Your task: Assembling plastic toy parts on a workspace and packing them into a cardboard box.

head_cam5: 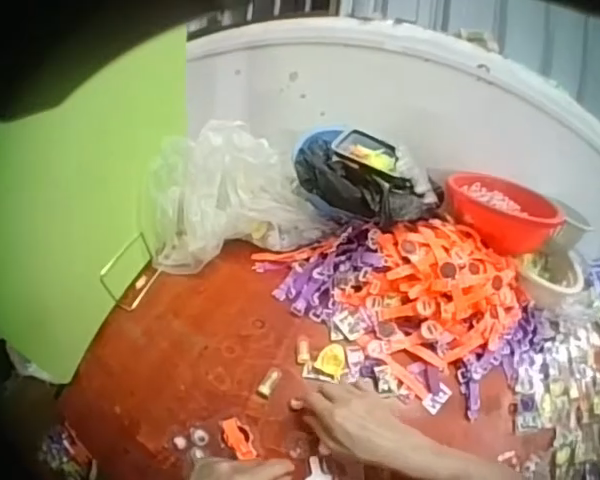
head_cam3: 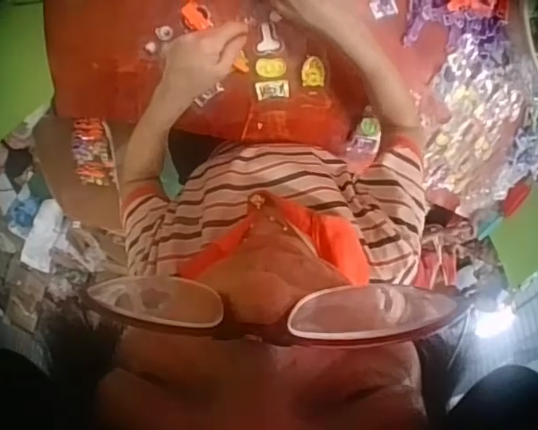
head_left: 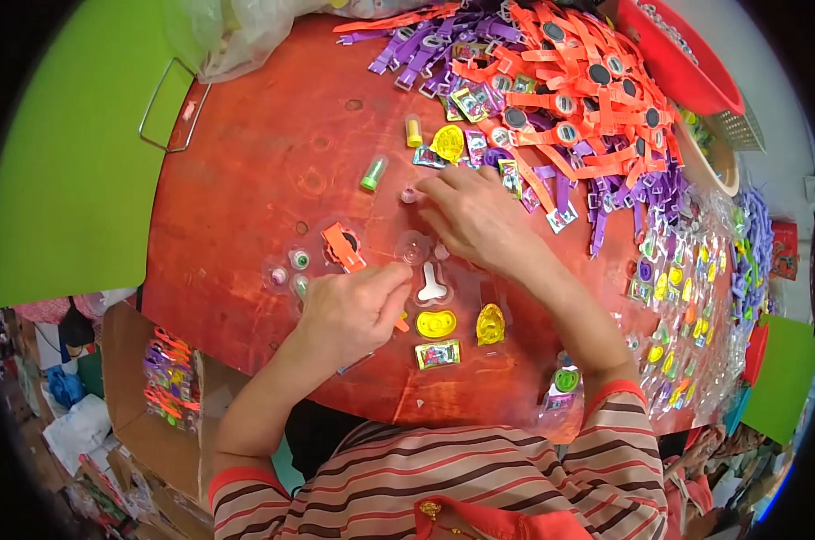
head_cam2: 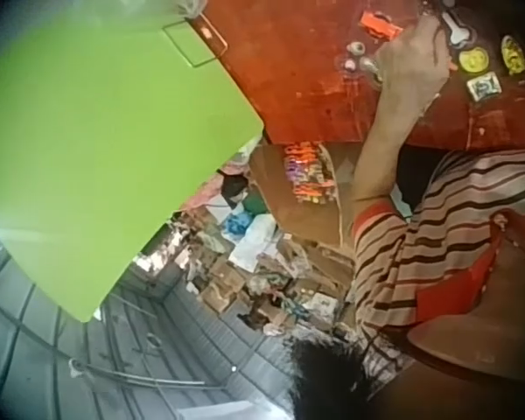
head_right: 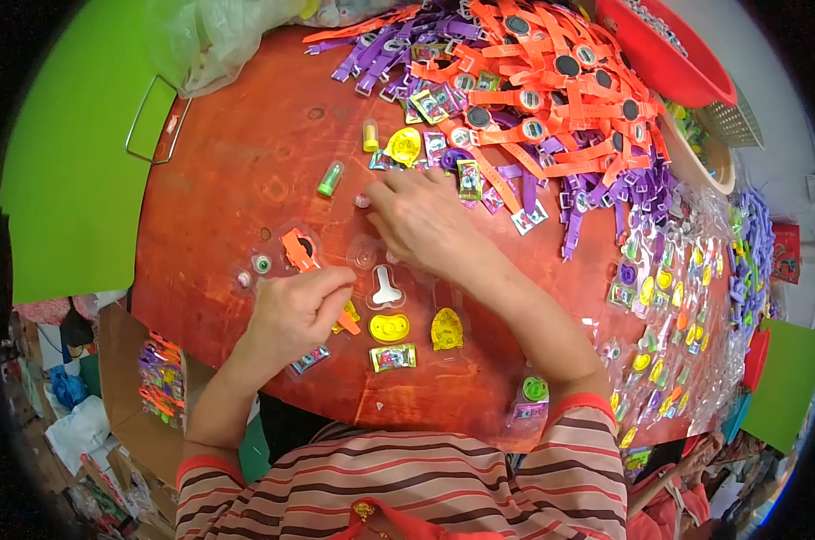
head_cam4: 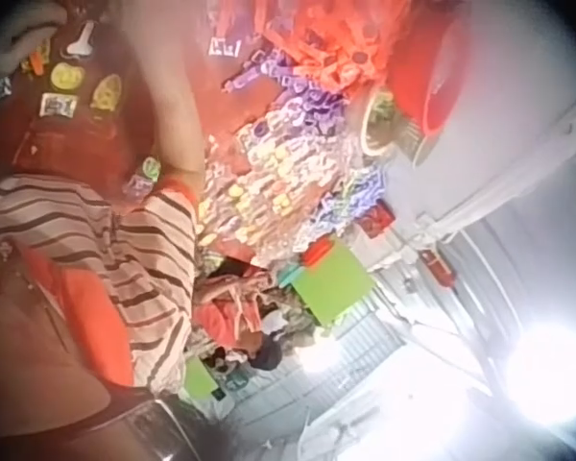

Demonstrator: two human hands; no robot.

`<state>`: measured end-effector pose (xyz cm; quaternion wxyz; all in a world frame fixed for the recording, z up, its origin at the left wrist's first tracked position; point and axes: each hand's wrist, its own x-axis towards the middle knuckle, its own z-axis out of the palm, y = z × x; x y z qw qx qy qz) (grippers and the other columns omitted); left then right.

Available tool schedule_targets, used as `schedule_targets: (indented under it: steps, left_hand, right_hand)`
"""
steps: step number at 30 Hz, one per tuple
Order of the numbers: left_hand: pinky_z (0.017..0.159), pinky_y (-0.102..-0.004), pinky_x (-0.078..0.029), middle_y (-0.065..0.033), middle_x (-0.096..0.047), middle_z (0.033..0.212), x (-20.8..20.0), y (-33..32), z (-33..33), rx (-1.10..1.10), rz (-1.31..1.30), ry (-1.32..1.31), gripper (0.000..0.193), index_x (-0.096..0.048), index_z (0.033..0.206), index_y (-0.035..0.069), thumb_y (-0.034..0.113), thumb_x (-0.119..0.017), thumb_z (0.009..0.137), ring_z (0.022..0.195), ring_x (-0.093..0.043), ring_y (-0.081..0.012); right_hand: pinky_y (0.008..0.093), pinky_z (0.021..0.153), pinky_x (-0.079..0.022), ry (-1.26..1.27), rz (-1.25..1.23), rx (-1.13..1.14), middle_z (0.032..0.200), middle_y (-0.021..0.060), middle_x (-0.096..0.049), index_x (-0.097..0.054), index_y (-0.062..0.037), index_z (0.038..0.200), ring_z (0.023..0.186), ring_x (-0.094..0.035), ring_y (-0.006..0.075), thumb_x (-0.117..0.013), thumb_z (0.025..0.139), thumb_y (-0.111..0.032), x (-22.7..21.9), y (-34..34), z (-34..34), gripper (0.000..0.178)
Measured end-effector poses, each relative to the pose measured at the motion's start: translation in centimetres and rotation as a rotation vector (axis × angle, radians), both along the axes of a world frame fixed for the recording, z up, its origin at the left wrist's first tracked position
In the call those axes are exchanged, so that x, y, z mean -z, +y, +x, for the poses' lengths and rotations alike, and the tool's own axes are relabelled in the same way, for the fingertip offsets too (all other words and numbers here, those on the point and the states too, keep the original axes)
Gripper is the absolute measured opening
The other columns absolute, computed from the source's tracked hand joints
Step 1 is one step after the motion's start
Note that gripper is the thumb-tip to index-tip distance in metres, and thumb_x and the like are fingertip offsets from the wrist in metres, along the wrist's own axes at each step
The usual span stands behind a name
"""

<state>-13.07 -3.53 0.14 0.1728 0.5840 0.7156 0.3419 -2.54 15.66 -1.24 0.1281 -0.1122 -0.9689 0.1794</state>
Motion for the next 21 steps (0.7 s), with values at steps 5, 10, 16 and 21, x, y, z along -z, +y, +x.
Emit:
schedule_targets:
  steps: [5,10,16,21]
  left_hand:
    - [0.049,-0.0397,-0.05,-0.0098,-0.066,0.071,0.2,0.2,-0.1,0.022,-0.016,0.109,0.013,-0.062,0.095,0.009,0.015,-0.064,0.084,0.057,-0.064,-0.0301]
    - [0.048,-0.0395,-0.049,-0.0103,-0.065,0.07,0.0,-0.2,-1.0,-0.05,0.009,0.099,0.013,-0.063,0.095,0.008,0.015,-0.064,0.084,0.058,-0.064,-0.0298]
    - [0.053,-0.037,-0.05,-0.0127,-0.067,0.077,-0.1,0.0,-1.1,-0.092,-0.051,0.141,0.014,-0.066,0.095,0.006,0.012,-0.066,0.082,0.063,-0.066,-0.0291]
    - [0.051,-0.0375,-0.048,-0.0099,-0.065,0.071,0.1,-0.4,-1.2,0.014,-0.082,0.268,0.011,-0.066,0.091,0.008,0.015,-0.066,0.083,0.058,-0.063,-0.0279]
  right_hand:
    - [0.0434,0.072,-0.046,-0.098,0.068,-0.094,0.083,0.0122,-0.06,-0.055,-0.0032,0.094,0.08,-0.062,0.0321,-0.062,0.084,-0.014,2.7,0.8,-2.7,0.016]
    - [0.0463,0.066,-0.047,0.014,-0.117,-0.046,0.079,0.0135,-0.056,-0.055,-0.0031,0.093,0.075,-0.06,0.0331,-0.059,0.085,-0.01,0.4,-0.2,-0.8,0.012]
    - [0.0388,0.078,-0.041,-0.025,0.018,-0.17,0.088,0.0066,-0.055,-0.059,-0.0079,0.102,0.085,-0.057,0.0248,-0.066,0.082,-0.015,0.1,-2.3,2.0,0.023]
    - [0.0375,0.077,-0.04,-0.026,0.002,-0.108,0.088,0.0071,-0.054,-0.059,-0.009,0.105,0.084,-0.056,0.0244,-0.068,0.08,-0.016,-0.4,-2.2,4.0,0.027]
